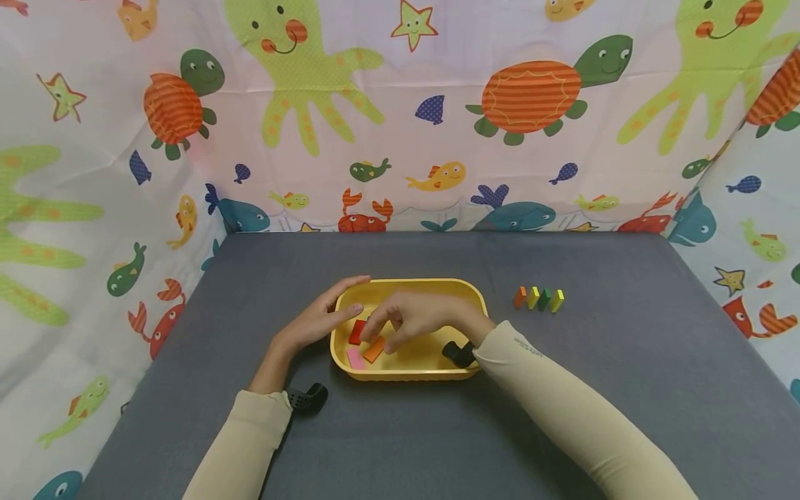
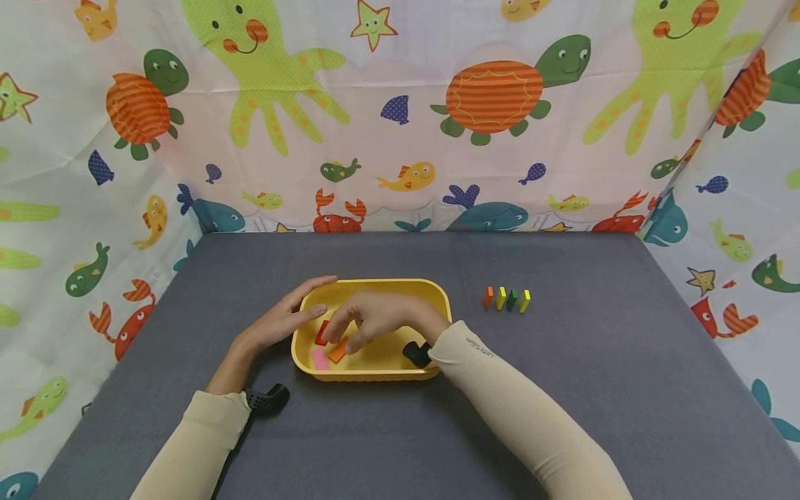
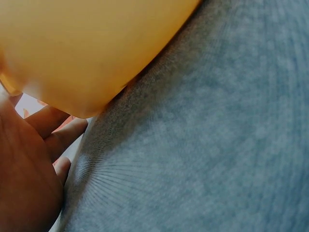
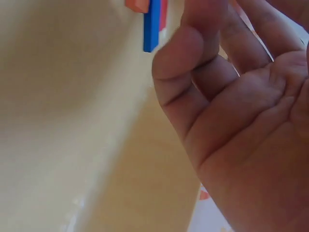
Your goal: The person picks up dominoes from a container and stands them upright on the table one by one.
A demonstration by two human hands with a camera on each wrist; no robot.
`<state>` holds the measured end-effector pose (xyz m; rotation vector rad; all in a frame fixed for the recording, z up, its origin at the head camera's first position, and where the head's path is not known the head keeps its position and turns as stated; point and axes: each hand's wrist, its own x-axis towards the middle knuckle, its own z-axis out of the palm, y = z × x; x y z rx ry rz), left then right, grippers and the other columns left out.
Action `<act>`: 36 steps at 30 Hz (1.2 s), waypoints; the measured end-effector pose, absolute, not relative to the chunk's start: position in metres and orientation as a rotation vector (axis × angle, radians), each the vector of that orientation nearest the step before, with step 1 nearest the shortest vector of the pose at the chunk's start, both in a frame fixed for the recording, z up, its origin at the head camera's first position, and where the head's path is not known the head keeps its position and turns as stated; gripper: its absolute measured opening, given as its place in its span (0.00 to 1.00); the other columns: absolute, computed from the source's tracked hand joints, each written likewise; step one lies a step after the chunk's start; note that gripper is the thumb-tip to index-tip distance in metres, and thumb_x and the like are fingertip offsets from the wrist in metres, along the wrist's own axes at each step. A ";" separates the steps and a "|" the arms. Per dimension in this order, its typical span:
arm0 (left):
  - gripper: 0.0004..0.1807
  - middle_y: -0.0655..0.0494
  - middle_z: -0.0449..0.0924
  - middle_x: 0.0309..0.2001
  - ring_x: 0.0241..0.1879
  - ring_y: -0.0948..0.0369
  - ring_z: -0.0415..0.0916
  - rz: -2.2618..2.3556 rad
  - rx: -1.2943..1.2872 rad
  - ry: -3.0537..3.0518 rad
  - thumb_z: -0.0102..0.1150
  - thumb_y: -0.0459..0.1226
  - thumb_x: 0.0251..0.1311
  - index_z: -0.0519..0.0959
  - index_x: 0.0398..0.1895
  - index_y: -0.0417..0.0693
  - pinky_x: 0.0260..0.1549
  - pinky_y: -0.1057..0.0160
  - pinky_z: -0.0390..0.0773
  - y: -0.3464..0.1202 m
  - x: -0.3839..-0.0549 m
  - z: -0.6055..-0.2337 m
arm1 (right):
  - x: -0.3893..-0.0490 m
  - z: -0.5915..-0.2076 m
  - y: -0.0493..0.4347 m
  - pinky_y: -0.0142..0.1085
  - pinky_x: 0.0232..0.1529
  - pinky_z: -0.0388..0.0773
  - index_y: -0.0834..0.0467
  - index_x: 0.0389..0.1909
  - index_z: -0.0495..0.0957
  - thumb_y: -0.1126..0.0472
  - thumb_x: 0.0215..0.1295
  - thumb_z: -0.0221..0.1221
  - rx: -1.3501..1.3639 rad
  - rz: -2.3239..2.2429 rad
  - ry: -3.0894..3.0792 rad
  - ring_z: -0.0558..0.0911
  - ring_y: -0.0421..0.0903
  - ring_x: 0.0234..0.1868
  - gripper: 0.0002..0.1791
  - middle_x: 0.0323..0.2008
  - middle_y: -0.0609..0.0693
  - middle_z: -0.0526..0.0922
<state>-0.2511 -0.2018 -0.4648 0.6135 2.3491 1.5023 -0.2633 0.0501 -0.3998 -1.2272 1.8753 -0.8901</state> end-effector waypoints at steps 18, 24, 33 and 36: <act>0.30 0.63 0.61 0.76 0.76 0.51 0.59 1.479 0.553 2.376 0.56 0.53 0.70 0.62 0.74 0.79 0.71 0.34 0.63 -0.200 -0.253 -0.465 | -0.278 -0.401 0.075 0.48 0.67 0.76 0.59 0.60 0.81 0.64 0.65 0.65 -1.105 -0.770 2.075 0.82 0.49 0.60 0.21 0.57 0.52 0.85; 0.30 0.62 0.60 0.77 0.76 0.50 0.58 1.471 0.536 2.380 0.55 0.51 0.71 0.62 0.74 0.78 0.71 0.32 0.62 -0.199 -0.252 -0.463 | -0.283 -0.401 0.081 0.41 0.56 0.80 0.58 0.60 0.81 0.62 0.65 0.65 -1.124 -0.754 2.193 0.83 0.48 0.58 0.21 0.55 0.51 0.87; 0.31 0.62 0.59 0.77 0.77 0.50 0.57 1.475 0.543 2.377 0.56 0.53 0.70 0.62 0.74 0.79 0.71 0.32 0.61 -0.200 -0.252 -0.466 | -0.283 -0.401 0.082 0.37 0.52 0.81 0.60 0.58 0.82 0.64 0.65 0.66 -1.109 -0.767 2.240 0.84 0.52 0.57 0.20 0.54 0.55 0.87; 0.31 0.62 0.59 0.77 0.77 0.50 0.57 1.475 0.546 2.376 0.56 0.54 0.70 0.62 0.75 0.79 0.71 0.32 0.61 -0.201 -0.252 -0.465 | -0.282 -0.401 0.082 0.43 0.58 0.81 0.61 0.57 0.82 0.65 0.64 0.66 -1.099 -0.778 2.257 0.84 0.53 0.58 0.20 0.54 0.55 0.87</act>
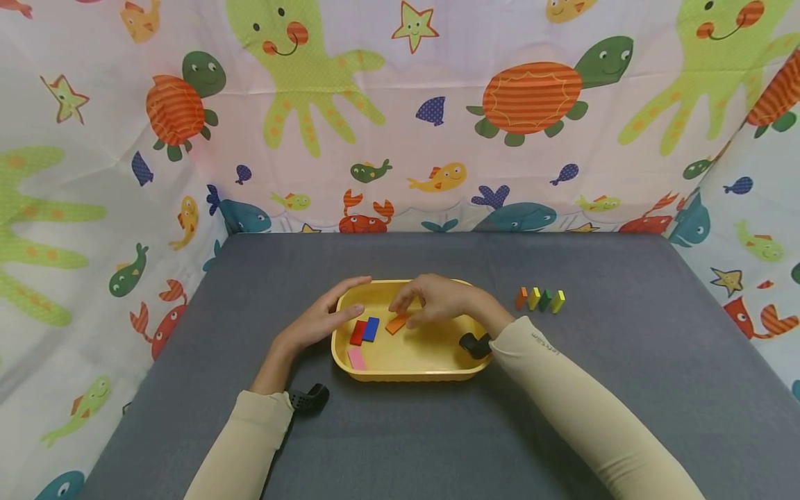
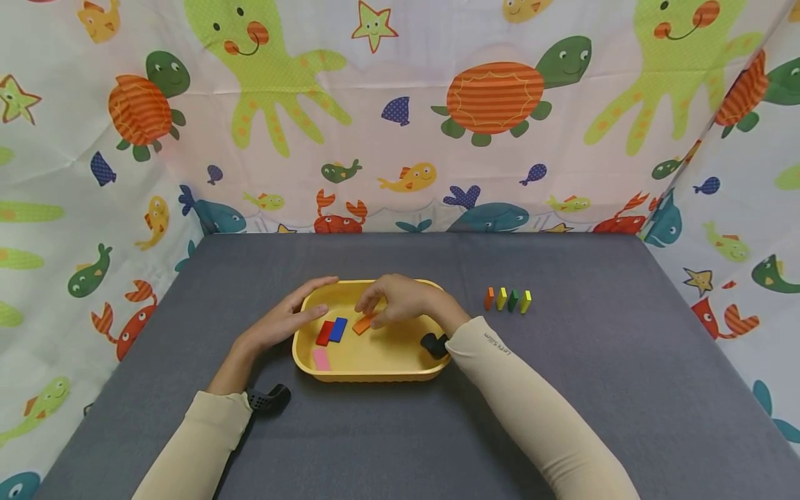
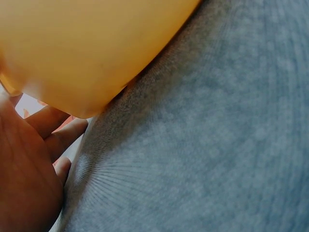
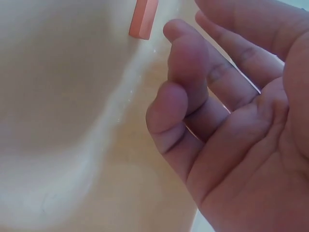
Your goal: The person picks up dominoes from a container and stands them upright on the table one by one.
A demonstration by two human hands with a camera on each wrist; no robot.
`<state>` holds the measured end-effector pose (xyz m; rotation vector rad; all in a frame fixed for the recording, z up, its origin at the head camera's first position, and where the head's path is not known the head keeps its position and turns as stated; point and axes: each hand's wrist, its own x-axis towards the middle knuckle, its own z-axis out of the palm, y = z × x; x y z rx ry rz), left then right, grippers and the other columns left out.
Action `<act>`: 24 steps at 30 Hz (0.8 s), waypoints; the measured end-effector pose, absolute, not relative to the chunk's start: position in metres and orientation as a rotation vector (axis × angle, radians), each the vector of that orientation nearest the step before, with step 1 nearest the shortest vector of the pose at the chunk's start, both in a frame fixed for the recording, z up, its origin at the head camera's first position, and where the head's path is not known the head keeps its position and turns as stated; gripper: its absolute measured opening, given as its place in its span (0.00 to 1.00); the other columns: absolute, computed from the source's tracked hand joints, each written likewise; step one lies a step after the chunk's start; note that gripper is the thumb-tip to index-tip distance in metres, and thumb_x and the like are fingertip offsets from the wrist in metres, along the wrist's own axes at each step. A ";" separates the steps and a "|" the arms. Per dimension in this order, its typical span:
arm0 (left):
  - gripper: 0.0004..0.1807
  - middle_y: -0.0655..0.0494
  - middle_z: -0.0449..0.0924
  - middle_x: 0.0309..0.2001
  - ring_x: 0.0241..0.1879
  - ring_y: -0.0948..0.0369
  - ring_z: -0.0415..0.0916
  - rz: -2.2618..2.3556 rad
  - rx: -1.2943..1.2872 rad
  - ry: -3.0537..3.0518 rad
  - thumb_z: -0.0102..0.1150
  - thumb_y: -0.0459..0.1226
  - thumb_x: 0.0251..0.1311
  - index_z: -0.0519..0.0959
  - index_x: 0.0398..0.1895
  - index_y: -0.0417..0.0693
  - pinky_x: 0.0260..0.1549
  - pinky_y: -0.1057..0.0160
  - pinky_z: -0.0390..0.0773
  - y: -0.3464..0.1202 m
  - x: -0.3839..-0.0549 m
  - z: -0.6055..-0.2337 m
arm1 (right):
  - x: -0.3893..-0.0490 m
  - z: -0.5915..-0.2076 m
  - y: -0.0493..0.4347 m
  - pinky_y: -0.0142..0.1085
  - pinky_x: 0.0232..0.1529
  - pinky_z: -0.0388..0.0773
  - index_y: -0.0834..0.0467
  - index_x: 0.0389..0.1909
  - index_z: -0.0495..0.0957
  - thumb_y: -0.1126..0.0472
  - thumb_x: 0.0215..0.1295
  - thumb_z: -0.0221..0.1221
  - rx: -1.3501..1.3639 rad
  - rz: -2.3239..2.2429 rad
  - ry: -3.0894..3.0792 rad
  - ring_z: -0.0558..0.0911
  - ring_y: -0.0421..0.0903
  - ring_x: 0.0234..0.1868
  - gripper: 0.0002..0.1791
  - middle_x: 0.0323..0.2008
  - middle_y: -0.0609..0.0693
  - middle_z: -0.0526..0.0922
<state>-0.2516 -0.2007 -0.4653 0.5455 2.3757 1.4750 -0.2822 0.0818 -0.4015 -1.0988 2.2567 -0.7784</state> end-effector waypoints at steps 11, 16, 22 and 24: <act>0.30 0.62 0.59 0.77 0.77 0.50 0.57 1.484 0.540 2.366 0.55 0.50 0.72 0.62 0.75 0.78 0.71 0.32 0.61 -0.199 -0.251 -0.464 | -0.279 -0.401 0.079 0.50 0.65 0.77 0.60 0.58 0.82 0.65 0.63 0.68 -1.019 -0.733 2.299 0.82 0.53 0.60 0.21 0.55 0.55 0.86; 0.30 0.61 0.59 0.78 0.77 0.50 0.57 1.479 0.542 2.369 0.55 0.50 0.72 0.62 0.75 0.76 0.71 0.32 0.61 -0.199 -0.251 -0.464 | -0.278 -0.399 0.079 0.49 0.64 0.79 0.60 0.57 0.82 0.65 0.62 0.68 -0.999 -0.716 2.310 0.83 0.53 0.58 0.21 0.54 0.55 0.86; 0.30 0.62 0.59 0.77 0.77 0.51 0.57 1.482 0.547 2.370 0.56 0.52 0.71 0.62 0.75 0.77 0.72 0.33 0.61 -0.200 -0.251 -0.464 | -0.278 -0.398 0.079 0.45 0.60 0.80 0.59 0.56 0.82 0.65 0.62 0.69 -1.009 -0.712 2.317 0.82 0.52 0.54 0.21 0.52 0.54 0.87; 0.30 0.62 0.59 0.77 0.77 0.51 0.58 1.478 0.548 2.374 0.56 0.52 0.72 0.62 0.75 0.77 0.72 0.34 0.61 -0.200 -0.252 -0.465 | -0.278 -0.398 0.079 0.46 0.61 0.79 0.59 0.56 0.82 0.65 0.62 0.69 -1.006 -0.715 2.320 0.82 0.52 0.55 0.21 0.52 0.54 0.87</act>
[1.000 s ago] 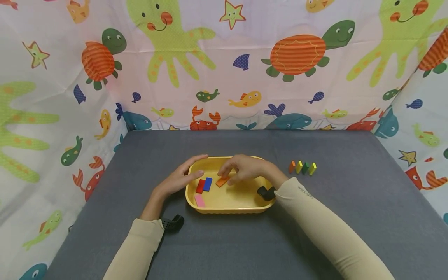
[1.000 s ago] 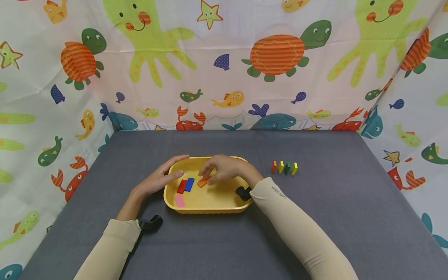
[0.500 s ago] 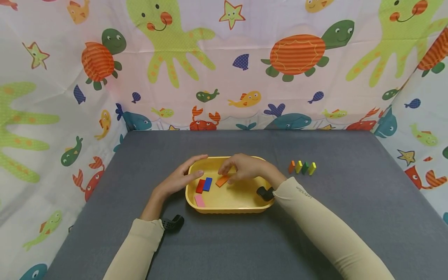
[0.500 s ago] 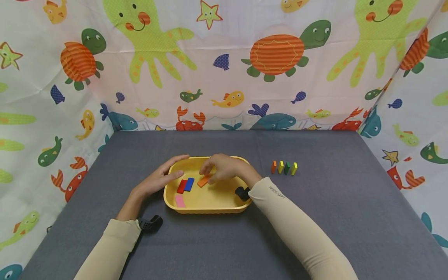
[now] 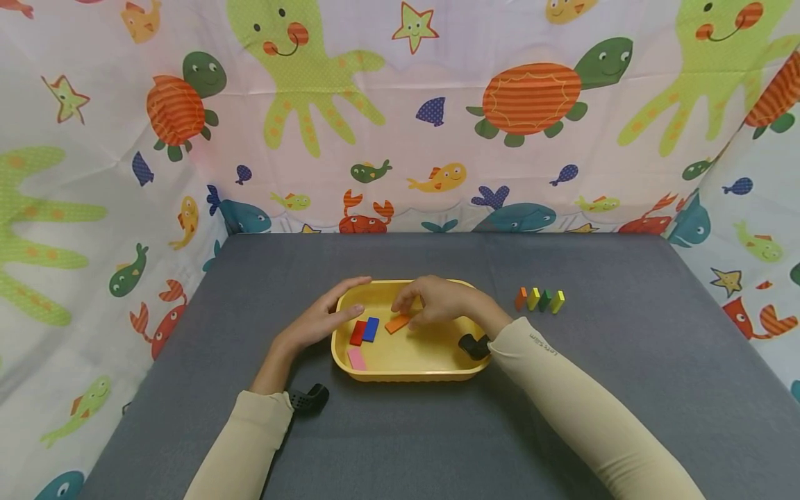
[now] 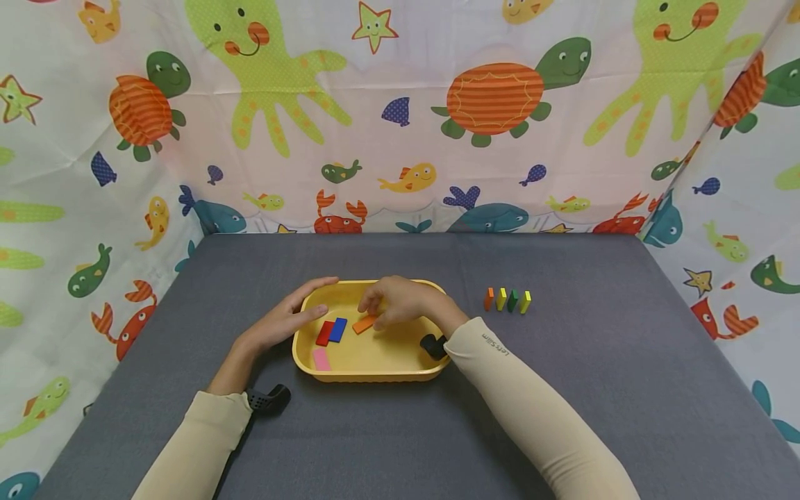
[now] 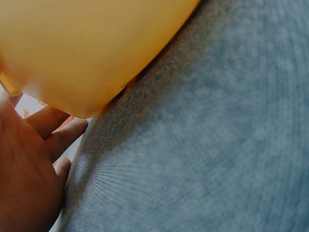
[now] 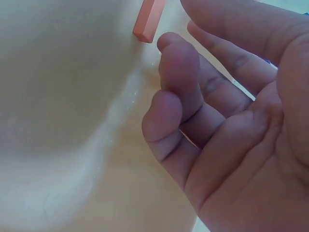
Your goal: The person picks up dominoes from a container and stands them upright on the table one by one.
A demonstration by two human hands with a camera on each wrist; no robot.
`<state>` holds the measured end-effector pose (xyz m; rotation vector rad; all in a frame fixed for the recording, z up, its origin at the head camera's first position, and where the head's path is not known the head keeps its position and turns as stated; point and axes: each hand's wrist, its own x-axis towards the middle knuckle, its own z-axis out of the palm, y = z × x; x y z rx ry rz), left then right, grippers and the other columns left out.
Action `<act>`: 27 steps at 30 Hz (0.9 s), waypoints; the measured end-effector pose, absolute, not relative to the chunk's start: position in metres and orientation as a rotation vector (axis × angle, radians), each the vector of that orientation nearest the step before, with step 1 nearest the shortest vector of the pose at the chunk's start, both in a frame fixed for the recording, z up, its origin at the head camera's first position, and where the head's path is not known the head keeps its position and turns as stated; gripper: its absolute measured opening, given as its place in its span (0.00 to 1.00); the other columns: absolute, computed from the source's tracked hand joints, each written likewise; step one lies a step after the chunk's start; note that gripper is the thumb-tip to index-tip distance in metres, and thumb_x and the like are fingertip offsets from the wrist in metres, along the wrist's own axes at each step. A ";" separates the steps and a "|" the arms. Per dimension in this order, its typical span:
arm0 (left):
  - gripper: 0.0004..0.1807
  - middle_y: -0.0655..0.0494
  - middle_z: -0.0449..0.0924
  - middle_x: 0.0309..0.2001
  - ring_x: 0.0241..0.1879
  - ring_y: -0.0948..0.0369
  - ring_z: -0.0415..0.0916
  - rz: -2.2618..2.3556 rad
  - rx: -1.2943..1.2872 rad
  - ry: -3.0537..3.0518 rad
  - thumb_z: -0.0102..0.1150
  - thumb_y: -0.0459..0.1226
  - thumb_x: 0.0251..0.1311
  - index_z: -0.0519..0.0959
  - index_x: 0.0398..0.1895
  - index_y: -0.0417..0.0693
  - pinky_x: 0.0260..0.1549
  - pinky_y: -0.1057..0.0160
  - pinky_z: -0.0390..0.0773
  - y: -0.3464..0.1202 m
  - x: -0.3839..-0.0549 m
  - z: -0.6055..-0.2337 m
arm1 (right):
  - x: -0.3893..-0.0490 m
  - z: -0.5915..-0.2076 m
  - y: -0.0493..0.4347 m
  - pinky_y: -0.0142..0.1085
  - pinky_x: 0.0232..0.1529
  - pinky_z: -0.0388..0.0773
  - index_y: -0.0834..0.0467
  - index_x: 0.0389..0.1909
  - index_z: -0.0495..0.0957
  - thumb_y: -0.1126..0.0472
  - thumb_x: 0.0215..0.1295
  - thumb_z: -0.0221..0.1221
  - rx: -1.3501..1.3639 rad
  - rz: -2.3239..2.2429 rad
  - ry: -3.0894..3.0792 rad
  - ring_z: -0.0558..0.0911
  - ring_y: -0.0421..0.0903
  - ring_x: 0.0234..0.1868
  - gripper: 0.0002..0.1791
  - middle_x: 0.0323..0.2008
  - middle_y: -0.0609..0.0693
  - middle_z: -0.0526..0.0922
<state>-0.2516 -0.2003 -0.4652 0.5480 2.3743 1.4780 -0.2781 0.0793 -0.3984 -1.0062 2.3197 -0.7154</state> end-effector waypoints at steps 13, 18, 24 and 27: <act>0.30 0.62 0.60 0.77 0.76 0.50 0.58 1.479 0.545 2.366 0.56 0.49 0.72 0.62 0.74 0.78 0.72 0.33 0.61 -0.201 -0.252 -0.465 | -0.277 -0.400 0.079 0.45 0.61 0.80 0.60 0.56 0.82 0.65 0.61 0.70 -1.002 -0.704 2.317 0.82 0.52 0.54 0.21 0.51 0.54 0.86; 0.30 0.62 0.60 0.77 0.76 0.50 0.58 1.479 0.545 2.367 0.56 0.50 0.72 0.62 0.74 0.78 0.72 0.34 0.61 -0.201 -0.252 -0.465 | -0.277 -0.402 0.078 0.43 0.59 0.80 0.60 0.55 0.82 0.66 0.60 0.70 -1.007 -0.718 2.313 0.82 0.52 0.53 0.20 0.50 0.55 0.86; 0.30 0.61 0.60 0.77 0.76 0.50 0.58 1.479 0.550 2.373 0.55 0.48 0.73 0.62 0.75 0.77 0.72 0.33 0.61 -0.201 -0.252 -0.466 | -0.278 -0.407 0.076 0.45 0.61 0.79 0.60 0.54 0.82 0.66 0.60 0.70 -0.999 -0.726 2.294 0.81 0.53 0.53 0.20 0.50 0.54 0.86; 0.30 0.62 0.60 0.77 0.76 0.51 0.58 1.481 0.551 2.371 0.56 0.49 0.72 0.62 0.75 0.77 0.72 0.34 0.61 -0.201 -0.252 -0.465 | -0.279 -0.411 0.075 0.45 0.61 0.79 0.60 0.53 0.82 0.65 0.60 0.70 -1.017 -0.725 2.308 0.81 0.52 0.52 0.20 0.49 0.54 0.86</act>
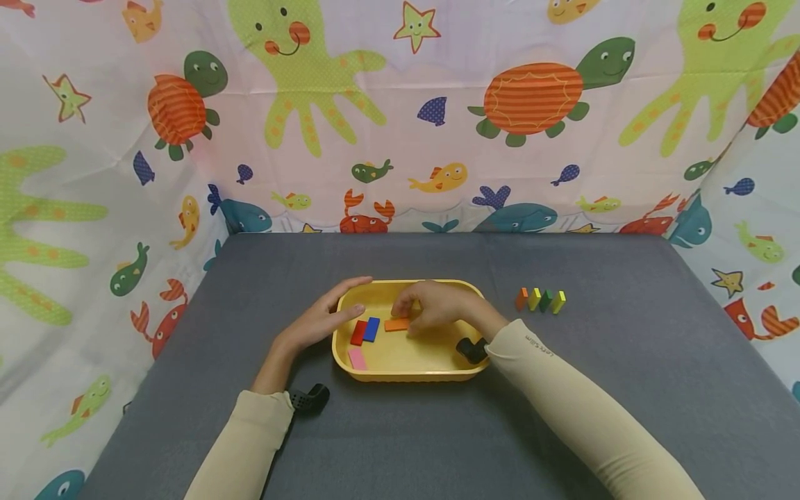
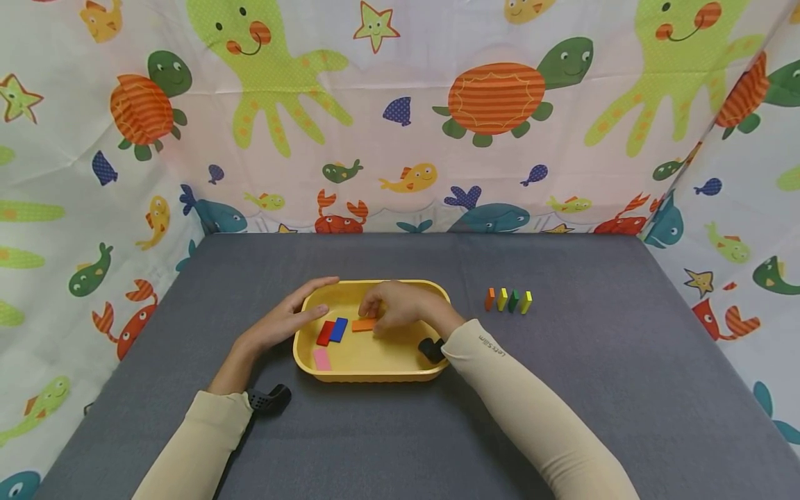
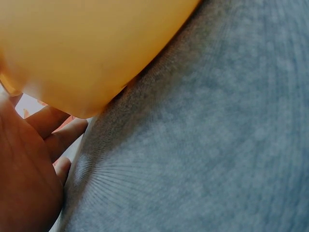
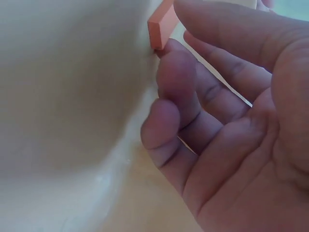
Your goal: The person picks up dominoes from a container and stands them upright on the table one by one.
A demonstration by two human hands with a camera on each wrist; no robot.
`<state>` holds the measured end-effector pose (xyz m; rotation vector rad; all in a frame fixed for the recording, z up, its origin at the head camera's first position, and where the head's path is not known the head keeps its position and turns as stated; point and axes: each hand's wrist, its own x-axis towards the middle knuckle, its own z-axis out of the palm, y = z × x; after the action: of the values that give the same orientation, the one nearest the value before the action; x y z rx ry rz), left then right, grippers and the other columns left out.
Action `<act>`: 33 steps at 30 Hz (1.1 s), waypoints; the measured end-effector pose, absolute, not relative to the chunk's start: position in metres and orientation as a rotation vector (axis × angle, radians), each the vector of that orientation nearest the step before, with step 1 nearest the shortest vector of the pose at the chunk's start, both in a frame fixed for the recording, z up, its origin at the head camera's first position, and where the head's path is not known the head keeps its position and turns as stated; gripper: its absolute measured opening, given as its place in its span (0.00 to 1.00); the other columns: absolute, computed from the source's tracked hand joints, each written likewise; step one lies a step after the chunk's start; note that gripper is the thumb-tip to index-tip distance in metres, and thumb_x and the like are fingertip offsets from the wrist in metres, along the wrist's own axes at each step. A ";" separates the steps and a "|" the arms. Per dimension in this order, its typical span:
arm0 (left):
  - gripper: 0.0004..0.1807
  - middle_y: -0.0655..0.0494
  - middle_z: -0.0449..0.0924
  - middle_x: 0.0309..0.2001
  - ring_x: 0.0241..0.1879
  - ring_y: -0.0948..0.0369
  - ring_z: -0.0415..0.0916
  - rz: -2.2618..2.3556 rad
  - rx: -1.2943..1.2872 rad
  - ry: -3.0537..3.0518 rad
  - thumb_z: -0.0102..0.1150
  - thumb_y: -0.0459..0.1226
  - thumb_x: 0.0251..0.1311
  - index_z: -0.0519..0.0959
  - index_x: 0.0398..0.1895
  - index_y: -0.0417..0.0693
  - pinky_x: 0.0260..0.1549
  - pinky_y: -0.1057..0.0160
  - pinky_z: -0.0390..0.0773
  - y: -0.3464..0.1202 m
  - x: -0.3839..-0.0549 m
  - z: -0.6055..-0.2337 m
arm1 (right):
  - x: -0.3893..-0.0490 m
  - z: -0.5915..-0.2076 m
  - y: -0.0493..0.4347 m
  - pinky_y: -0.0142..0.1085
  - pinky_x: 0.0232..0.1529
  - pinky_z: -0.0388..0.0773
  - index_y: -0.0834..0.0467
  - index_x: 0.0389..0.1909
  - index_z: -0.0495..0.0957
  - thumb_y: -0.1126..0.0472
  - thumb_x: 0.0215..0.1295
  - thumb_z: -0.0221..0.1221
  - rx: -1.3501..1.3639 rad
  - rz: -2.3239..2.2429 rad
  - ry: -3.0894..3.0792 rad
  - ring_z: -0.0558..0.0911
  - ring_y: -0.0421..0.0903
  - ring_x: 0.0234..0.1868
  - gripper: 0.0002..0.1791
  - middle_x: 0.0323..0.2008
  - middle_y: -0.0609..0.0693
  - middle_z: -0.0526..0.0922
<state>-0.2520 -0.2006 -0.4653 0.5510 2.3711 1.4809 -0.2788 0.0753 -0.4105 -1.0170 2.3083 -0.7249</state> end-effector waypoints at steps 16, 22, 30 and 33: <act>0.30 0.63 0.60 0.77 0.77 0.52 0.58 1.478 0.552 2.373 0.56 0.53 0.71 0.62 0.74 0.78 0.72 0.34 0.61 -0.200 -0.252 -0.465 | -0.273 -0.416 0.066 0.40 0.56 0.79 0.59 0.52 0.85 0.65 0.61 0.69 -1.099 -0.650 2.415 0.81 0.47 0.46 0.17 0.46 0.51 0.87; 0.30 0.63 0.60 0.77 0.76 0.51 0.59 1.474 0.548 2.379 0.56 0.50 0.72 0.62 0.74 0.78 0.72 0.35 0.62 -0.200 -0.251 -0.466 | -0.271 -0.418 0.064 0.37 0.52 0.78 0.58 0.51 0.86 0.68 0.61 0.68 -1.157 -0.633 2.396 0.79 0.47 0.44 0.16 0.45 0.52 0.87; 0.30 0.61 0.59 0.77 0.77 0.50 0.58 1.478 0.551 2.378 0.55 0.47 0.73 0.61 0.75 0.77 0.72 0.33 0.61 -0.199 -0.251 -0.465 | -0.270 -0.418 0.063 0.35 0.49 0.77 0.57 0.51 0.87 0.68 0.60 0.68 -1.203 -0.593 2.400 0.78 0.47 0.43 0.17 0.45 0.52 0.87; 0.30 0.61 0.59 0.78 0.77 0.50 0.58 1.478 0.550 2.374 0.55 0.48 0.73 0.62 0.75 0.77 0.72 0.33 0.61 -0.199 -0.251 -0.465 | -0.270 -0.417 0.064 0.35 0.48 0.77 0.57 0.51 0.87 0.68 0.60 0.68 -1.215 -0.589 2.395 0.78 0.48 0.42 0.17 0.44 0.52 0.87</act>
<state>-0.2511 -0.1992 -0.4654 0.5498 2.3744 1.4784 -0.2700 0.0637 -0.4173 -1.2146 2.3954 -0.5888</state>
